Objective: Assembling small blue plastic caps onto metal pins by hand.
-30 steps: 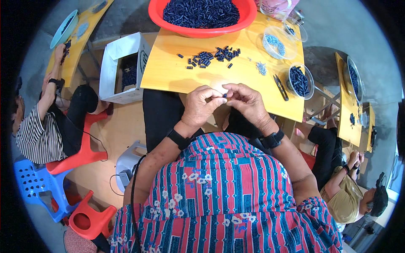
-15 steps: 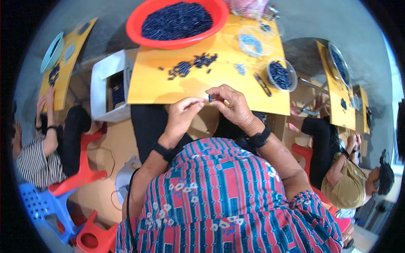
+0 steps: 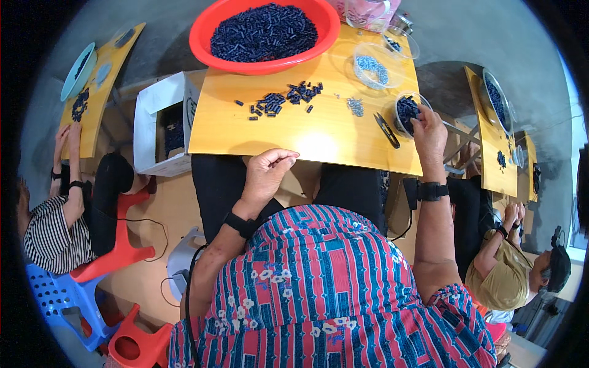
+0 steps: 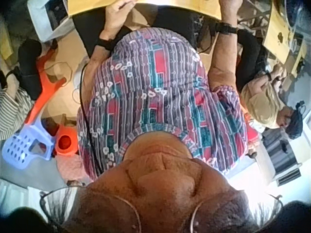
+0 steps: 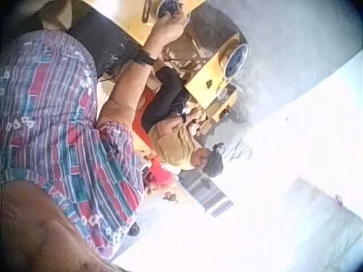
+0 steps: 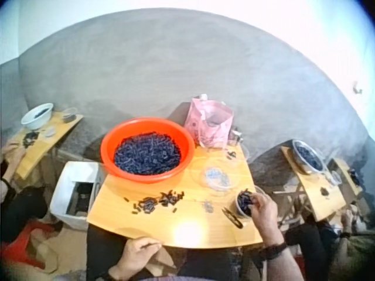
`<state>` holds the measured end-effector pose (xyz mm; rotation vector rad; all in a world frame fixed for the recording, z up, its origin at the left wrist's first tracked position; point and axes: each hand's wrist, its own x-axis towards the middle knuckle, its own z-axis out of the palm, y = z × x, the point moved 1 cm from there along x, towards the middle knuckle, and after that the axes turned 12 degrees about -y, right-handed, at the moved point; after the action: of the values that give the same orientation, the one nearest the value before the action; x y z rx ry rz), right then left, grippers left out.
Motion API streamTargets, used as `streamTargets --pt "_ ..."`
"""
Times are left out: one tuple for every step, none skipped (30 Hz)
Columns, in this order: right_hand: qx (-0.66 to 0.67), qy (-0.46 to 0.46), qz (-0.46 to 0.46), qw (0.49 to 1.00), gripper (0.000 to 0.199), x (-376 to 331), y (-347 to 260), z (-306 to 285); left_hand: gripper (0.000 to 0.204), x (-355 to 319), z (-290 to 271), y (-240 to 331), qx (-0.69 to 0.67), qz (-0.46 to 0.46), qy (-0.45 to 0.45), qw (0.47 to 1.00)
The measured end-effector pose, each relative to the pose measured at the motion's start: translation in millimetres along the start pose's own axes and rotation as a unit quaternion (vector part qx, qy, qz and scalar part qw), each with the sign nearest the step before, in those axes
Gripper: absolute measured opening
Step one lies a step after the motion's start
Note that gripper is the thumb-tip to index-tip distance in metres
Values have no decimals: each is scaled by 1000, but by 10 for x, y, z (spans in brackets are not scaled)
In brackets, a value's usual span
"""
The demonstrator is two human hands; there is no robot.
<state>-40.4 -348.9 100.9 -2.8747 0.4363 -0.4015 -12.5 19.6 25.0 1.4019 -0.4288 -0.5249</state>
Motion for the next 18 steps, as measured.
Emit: streamTargets --pt "2 -3 -2 1000 32 4 -53 5 14 2 2 -8 1 -3 3 1000" --pt "26 21 -17 999 29 5 -165 7 14 -4 -10 -9 20 -9 -4 1000" --pt "51 45 -32 997 26 3 -290 5 14 -14 -20 -9 38 -16 -12 999" --pt "56 20 -62 996 25 1 -435 2 14 -17 -25 -2 39 -17 -11 999" --pt "88 34 -115 989 24 6 -542 87 14 -15 -25 12 50 -18 -15 998" --pt "147 -4 -120 982 25 -19 -655 164 14 -12 -21 26 61 -20 -20 998" --pt "208 -43 -126 969 25 -45 -849 237 14 -24 -24 33 62 -21 -15 998" --pt "238 -77 -148 957 25 -63 -989 341 14 -23 -18 38 66 -15 -15 998" --pt "267 -111 -169 942 25 -76 -1116 439 14 -22 -13 45 70 -8 -15 997" --pt "238 -120 -195 944 27 -74 -1254 505 14 -31 -18 53 70 -9 -11 997" --pt "207 -128 -220 945 29 -70 -1369 548 14 -36 -13 80 72 -12 -13 997" --pt "206 -133 -226 943 28 -40 -1451 614 13 -40 -11 93 74 -15 -14 997" --pt "206 -134 -227 942 28 -7 -1495 675 13 -37 -11 90 73 -16 -13 997" --pt "202 -135 -223 944 26 24 -1525 738 13 -32 -12 85 68 -11 -15 998" --pt "198 -136 -219 946 24 49 -1533 796 13 -29 -10 82 62 -7 -17 998" --pt "187 -136 -221 947 20 70 -1581 816 13 -33 -13 89 61 -8 -14 998" --pt "187 -139 -224 946 20 71 -1606 813 14 -36 -13 100 44 -12 -13 999" --pt "170 -150 -223 948 17 67 -1624 802 14 -39 -12 110 26 -15 -13 999"
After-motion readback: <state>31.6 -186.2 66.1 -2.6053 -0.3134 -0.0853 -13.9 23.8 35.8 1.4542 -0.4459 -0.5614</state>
